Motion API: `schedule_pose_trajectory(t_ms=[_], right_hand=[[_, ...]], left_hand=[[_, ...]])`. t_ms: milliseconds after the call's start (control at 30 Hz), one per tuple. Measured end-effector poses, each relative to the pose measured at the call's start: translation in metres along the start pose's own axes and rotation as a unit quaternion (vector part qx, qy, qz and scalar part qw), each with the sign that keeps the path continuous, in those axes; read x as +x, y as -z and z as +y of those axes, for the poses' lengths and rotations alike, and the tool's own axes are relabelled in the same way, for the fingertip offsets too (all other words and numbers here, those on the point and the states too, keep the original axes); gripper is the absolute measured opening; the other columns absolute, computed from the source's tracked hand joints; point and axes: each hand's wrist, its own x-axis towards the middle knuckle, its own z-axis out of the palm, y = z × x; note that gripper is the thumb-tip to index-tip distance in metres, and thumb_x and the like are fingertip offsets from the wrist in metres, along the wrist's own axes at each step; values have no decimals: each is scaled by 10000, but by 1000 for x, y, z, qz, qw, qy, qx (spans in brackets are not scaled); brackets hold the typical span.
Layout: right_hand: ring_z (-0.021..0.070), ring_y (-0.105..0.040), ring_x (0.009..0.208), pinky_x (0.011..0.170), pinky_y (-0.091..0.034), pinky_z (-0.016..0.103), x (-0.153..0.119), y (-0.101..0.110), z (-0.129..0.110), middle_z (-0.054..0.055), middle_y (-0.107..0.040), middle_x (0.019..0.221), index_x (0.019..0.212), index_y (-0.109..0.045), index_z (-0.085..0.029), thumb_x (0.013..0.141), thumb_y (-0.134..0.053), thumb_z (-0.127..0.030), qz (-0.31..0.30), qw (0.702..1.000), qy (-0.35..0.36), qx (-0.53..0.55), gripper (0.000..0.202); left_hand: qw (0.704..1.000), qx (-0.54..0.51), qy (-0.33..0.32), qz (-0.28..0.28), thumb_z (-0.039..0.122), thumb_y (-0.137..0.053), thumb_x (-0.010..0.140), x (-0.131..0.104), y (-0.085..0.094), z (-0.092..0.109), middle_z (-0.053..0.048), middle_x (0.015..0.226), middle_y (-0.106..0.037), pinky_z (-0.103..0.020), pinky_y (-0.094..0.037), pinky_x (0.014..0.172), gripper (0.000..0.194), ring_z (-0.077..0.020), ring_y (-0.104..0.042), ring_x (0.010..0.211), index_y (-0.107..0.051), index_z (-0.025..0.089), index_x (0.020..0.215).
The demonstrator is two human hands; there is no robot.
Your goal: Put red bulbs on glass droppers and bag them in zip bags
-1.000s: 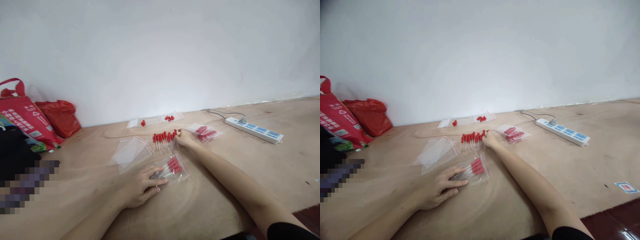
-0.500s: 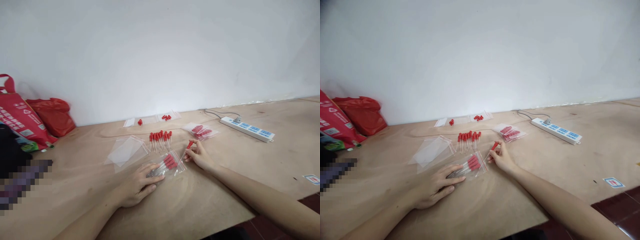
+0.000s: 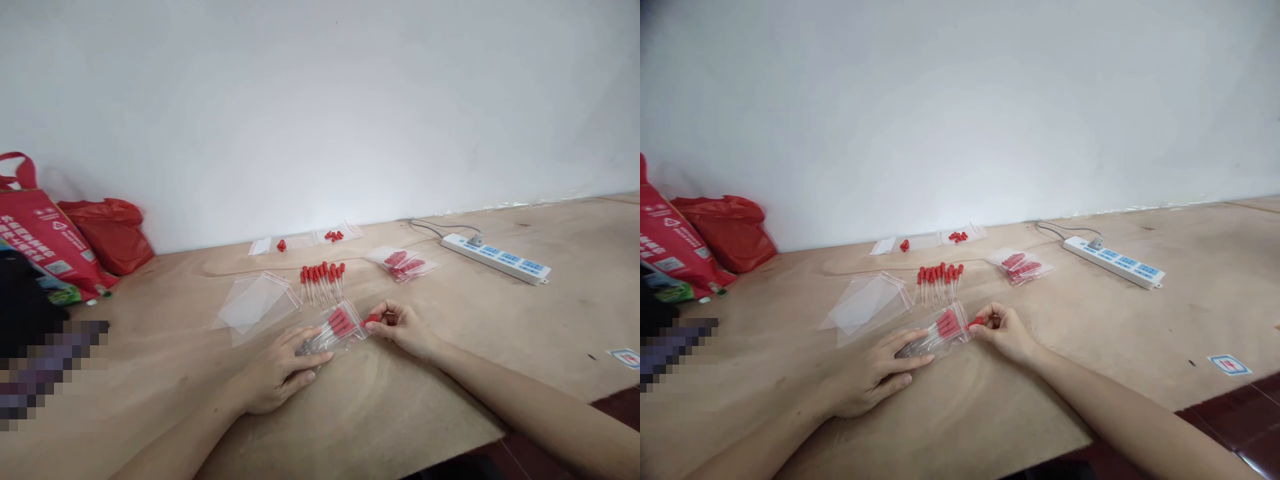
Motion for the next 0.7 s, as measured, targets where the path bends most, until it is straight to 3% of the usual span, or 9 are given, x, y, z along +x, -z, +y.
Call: schedule_pose_trajectory(t_ms=[100, 267, 367, 533, 700], right_hand=[[56, -397, 461, 452, -318, 205, 1, 1, -1, -32, -534, 558, 737, -606, -146, 547, -708, -459, -23, 999, 8, -22, 380], [72, -410, 500, 466, -314, 208, 1, 3, -6, -4, -551, 600, 793, -684, -160, 707, -564, -491, -95, 991, 42, -83, 363], [92, -442, 547, 495, -340, 212, 4, 0, -8, 12, -579, 651, 809, -694, -172, 717, -562, -474, -113, 983, 57, -131, 342], [105, -435, 558, 505, -352, 218, 7, -14, -9, 4, -531, 629, 818, -705, -202, 633, -663, -414, -49, 969, 89, -227, 284], [105, -466, 591, 547, -396, 231, 8, -21, -3, 17, -520, 706, 732, -682, -174, 622, -679, -359, -2, 973, 96, -208, 215]], left_hand=[[1000, 5, 2, -3, 287, -375, 892, 0, -1, 0, -18, 1401, -264, -489, -301, 977, 389, -273, -289, 1247, -376, 391, 1267], [1000, 4, 5, -9, 287, -373, 894, 1, 3, 4, -29, 1394, -282, -478, -306, 976, 381, -267, -299, 1242, -390, 375, 1264], [1000, 3, 9, -17, 284, -379, 892, 2, 6, 6, -27, 1393, -287, -476, -306, 976, 379, -263, -302, 1241, -396, 375, 1260], [1000, 0, 4, -9, 284, -384, 891, 3, 6, 5, -15, 1391, -293, -481, -295, 984, 385, -261, -309, 1237, -387, 386, 1262], [1000, 1, 2, 0, 285, -388, 888, 2, 3, 3, -25, 1388, -295, -483, -301, 977, 389, -267, -300, 1242, -385, 390, 1263]])
